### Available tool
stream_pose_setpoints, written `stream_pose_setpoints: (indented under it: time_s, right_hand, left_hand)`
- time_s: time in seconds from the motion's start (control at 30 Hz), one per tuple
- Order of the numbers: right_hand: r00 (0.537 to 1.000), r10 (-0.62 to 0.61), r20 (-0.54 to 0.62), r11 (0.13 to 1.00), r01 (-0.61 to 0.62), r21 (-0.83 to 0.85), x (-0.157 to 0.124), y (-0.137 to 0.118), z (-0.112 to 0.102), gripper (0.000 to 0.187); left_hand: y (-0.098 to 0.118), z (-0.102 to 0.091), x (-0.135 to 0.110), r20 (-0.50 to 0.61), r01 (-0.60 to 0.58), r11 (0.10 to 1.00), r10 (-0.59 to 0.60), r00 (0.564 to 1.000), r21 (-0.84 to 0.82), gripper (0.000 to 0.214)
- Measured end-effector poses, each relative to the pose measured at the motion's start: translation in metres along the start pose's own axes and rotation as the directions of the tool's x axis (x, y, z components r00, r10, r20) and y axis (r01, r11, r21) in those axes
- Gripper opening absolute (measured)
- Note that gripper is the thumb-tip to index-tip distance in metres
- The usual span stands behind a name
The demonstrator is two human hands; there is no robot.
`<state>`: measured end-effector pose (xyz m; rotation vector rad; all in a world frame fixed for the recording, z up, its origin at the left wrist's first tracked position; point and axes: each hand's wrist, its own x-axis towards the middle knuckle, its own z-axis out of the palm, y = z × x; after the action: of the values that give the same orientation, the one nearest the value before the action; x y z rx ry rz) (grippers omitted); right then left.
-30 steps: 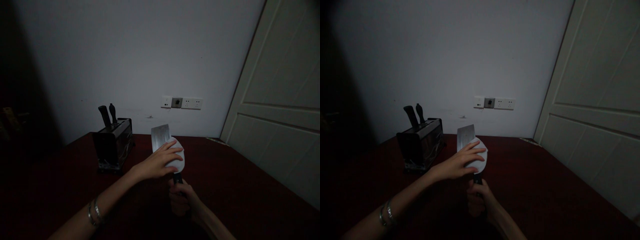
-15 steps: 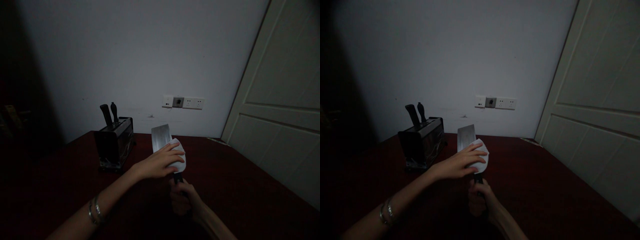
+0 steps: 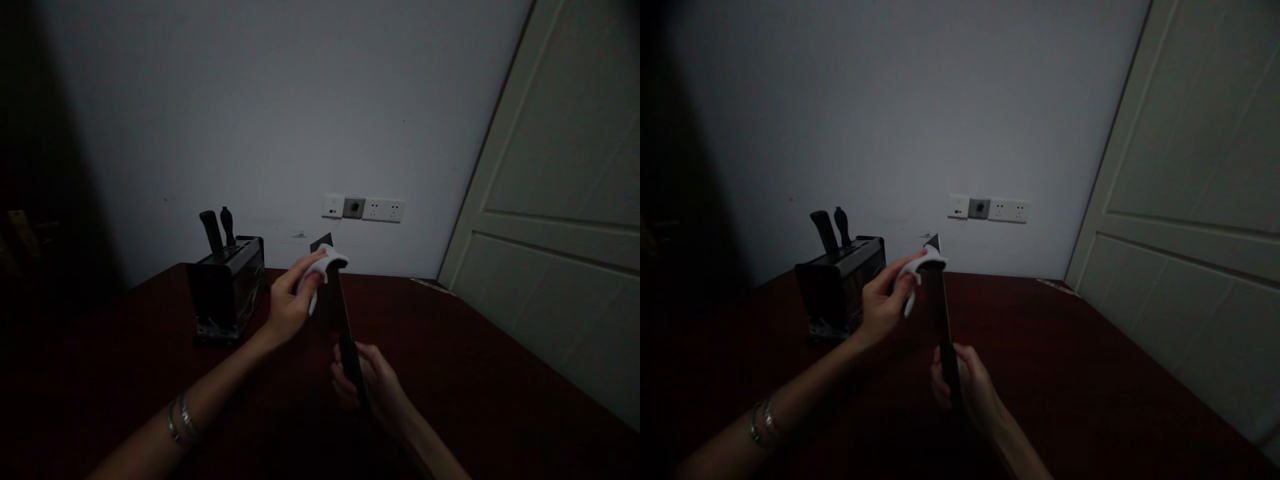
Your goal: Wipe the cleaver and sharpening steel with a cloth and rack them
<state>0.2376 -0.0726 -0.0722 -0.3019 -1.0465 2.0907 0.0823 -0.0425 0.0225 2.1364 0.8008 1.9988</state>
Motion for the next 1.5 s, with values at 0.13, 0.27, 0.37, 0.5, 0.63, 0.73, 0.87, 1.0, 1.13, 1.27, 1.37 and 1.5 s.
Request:
stream_pose_setpoints:
  time_s: [0.13,0.27,0.37,0.5,0.63,0.73,0.87,1.0,1.13,1.27,1.37,1.5]
  right_hand:
    - [0.983,-0.076,-0.165,0.989,0.054,-0.135,0.004,-0.001,0.005,0.035]
    - [0.942,-0.204,-0.266,0.927,0.099,-0.362,0.009,-0.004,-0.001,0.041]
    - [0.914,-0.249,-0.320,0.870,0.066,-0.489,0.010,-0.008,-0.004,0.042]
    - [0.885,-0.333,-0.327,0.795,0.077,-0.601,0.012,-0.011,0.002,0.039]
    - [0.842,-0.430,-0.325,0.734,0.116,-0.669,0.017,-0.016,0.009,0.038]
    - [0.811,-0.496,-0.310,0.696,0.157,-0.701,0.020,-0.018,0.010,0.036]
    - [0.826,-0.412,-0.384,0.767,0.087,-0.635,0.024,-0.017,0.007,0.042]
    - [0.838,-0.396,-0.376,0.757,0.066,-0.650,0.025,-0.009,0.005,0.043]
    - [0.856,-0.382,-0.349,0.742,0.059,-0.668,0.024,-0.001,0.004,0.040]
    - [0.864,-0.376,-0.336,0.738,0.061,-0.672,0.022,0.001,0.005,0.037]
    - [0.860,-0.393,-0.325,0.733,0.080,-0.675,0.020,0.001,0.006,0.035]
    - [0.856,-0.391,-0.337,0.728,0.064,-0.683,0.018,0.001,0.004,0.034]
  left_hand:
    - [-0.006,-0.017,0.017,-0.265,0.045,0.999,-0.046,0.963,-0.009,0.024]
    - [-0.024,-0.026,0.028,-0.388,0.083,0.996,-0.091,0.917,-0.038,0.025]
    - [-0.034,-0.028,0.031,-0.403,0.086,0.995,-0.099,0.910,-0.049,0.025]
    - [-0.039,-0.029,0.032,-0.386,0.094,0.995,-0.103,0.917,-0.042,0.026]
    - [-0.042,-0.030,0.034,-0.394,0.110,0.993,-0.116,0.912,-0.038,0.026]
    - [-0.045,-0.032,0.035,-0.401,0.103,0.994,-0.104,0.910,-0.024,0.026]
    - [-0.046,-0.035,0.035,-0.381,0.071,0.997,-0.060,0.922,0.015,0.026]
    - [-0.040,-0.034,0.032,-0.192,-0.064,0.991,0.086,0.978,0.116,0.028]
    - [-0.033,-0.025,0.023,0.242,-0.381,0.906,0.333,0.911,0.186,0.034]
    - [-0.034,-0.014,0.013,0.546,-0.509,0.828,0.320,0.774,0.237,0.037]
    - [-0.036,-0.011,0.009,0.688,-0.482,0.856,0.235,0.686,0.188,0.041]
    - [-0.038,-0.014,0.009,0.752,-0.369,0.919,0.145,0.643,0.139,0.040]
